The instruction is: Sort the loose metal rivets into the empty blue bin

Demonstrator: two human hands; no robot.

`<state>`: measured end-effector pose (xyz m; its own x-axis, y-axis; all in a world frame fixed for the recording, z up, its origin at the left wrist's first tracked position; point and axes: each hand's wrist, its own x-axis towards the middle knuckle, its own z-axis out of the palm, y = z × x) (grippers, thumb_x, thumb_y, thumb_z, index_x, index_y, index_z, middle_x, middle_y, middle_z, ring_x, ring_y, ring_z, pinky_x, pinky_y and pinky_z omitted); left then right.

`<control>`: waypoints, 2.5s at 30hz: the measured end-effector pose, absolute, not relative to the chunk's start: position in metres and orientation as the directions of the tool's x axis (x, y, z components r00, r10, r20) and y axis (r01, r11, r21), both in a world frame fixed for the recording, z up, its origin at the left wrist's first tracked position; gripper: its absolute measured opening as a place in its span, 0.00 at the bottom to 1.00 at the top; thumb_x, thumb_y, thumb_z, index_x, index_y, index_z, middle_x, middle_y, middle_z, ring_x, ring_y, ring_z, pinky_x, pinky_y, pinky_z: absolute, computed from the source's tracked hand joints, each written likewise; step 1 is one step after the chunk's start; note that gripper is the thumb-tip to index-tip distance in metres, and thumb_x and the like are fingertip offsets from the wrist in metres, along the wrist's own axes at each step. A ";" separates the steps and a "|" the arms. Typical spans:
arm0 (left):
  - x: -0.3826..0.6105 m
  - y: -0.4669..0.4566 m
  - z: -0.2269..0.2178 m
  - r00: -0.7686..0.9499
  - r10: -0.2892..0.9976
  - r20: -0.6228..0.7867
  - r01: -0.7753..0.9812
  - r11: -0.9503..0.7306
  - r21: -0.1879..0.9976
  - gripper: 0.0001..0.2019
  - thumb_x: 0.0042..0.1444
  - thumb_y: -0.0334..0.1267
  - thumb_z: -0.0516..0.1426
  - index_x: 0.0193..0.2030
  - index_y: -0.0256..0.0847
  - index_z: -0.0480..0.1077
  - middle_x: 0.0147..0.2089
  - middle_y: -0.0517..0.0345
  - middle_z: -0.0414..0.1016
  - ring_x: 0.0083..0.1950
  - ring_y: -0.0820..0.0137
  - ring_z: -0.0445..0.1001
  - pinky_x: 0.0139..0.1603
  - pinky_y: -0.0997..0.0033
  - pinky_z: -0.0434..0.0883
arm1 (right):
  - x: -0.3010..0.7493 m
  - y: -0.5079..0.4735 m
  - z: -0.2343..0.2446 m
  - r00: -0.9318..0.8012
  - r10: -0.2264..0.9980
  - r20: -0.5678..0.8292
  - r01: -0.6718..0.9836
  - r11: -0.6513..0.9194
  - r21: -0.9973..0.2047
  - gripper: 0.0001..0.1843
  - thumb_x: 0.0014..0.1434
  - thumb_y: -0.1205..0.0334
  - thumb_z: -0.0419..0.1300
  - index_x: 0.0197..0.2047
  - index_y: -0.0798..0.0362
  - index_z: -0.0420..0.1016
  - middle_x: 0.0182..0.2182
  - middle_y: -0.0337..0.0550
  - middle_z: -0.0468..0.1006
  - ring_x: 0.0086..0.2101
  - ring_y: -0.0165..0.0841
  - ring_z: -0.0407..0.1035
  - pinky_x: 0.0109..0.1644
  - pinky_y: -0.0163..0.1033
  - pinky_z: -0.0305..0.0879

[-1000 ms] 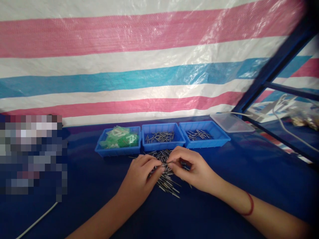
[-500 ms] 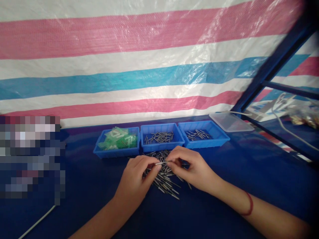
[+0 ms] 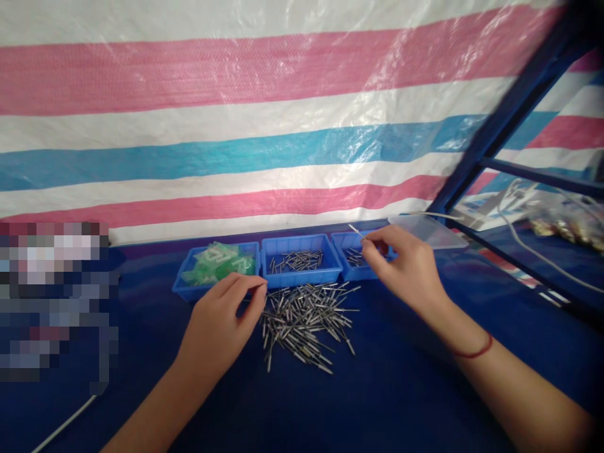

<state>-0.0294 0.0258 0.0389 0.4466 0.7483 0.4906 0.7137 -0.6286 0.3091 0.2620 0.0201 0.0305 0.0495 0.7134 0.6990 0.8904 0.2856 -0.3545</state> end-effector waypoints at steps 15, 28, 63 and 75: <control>-0.037 0.035 0.024 0.527 0.849 -0.040 0.849 -0.528 -0.008 0.14 0.64 0.32 0.46 0.51 0.43 0.70 0.47 0.51 0.73 0.44 0.61 0.76 0.43 0.64 0.73 | 0.231 0.009 0.018 -0.185 0.767 0.615 0.875 0.413 -0.252 0.08 0.60 0.61 0.55 0.36 0.53 0.75 0.29 0.41 0.76 0.32 0.36 0.68 0.40 0.42 0.57; -0.026 0.028 0.031 0.598 0.773 0.211 0.591 -0.603 0.536 0.11 0.64 0.34 0.49 0.52 0.41 0.64 0.45 0.55 0.72 0.46 0.67 0.71 0.49 0.69 0.66 | 0.200 -0.010 0.012 -0.416 0.773 0.479 0.708 0.606 -0.364 0.08 0.59 0.60 0.58 0.39 0.53 0.74 0.33 0.44 0.77 0.36 0.36 0.68 0.42 0.43 0.60; 0.002 0.007 0.012 0.493 0.841 0.226 0.465 -0.473 0.748 0.08 0.61 0.37 0.53 0.40 0.41 0.73 0.36 0.58 0.75 0.36 0.70 0.72 0.38 0.74 0.67 | 0.188 -0.013 0.007 -0.167 0.897 0.410 0.393 0.442 -0.806 0.05 0.59 0.63 0.57 0.35 0.52 0.74 0.27 0.40 0.73 0.28 0.30 0.66 0.31 0.36 0.64; -0.005 0.006 0.019 0.508 0.814 0.282 0.545 -0.557 0.627 0.12 0.61 0.38 0.53 0.50 0.42 0.67 0.41 0.57 0.73 0.36 0.70 0.71 0.38 0.73 0.68 | 0.200 -0.005 0.019 -0.241 0.813 0.530 0.539 0.566 -0.624 0.06 0.59 0.69 0.55 0.35 0.52 0.73 0.33 0.43 0.74 0.36 0.33 0.68 0.41 0.39 0.66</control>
<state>-0.0055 0.0062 0.0188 0.5078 0.8140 0.2819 0.5449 -0.5570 0.6268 0.2003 -0.0054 0.0185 -0.2411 0.8132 0.5298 0.5389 0.5661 -0.6237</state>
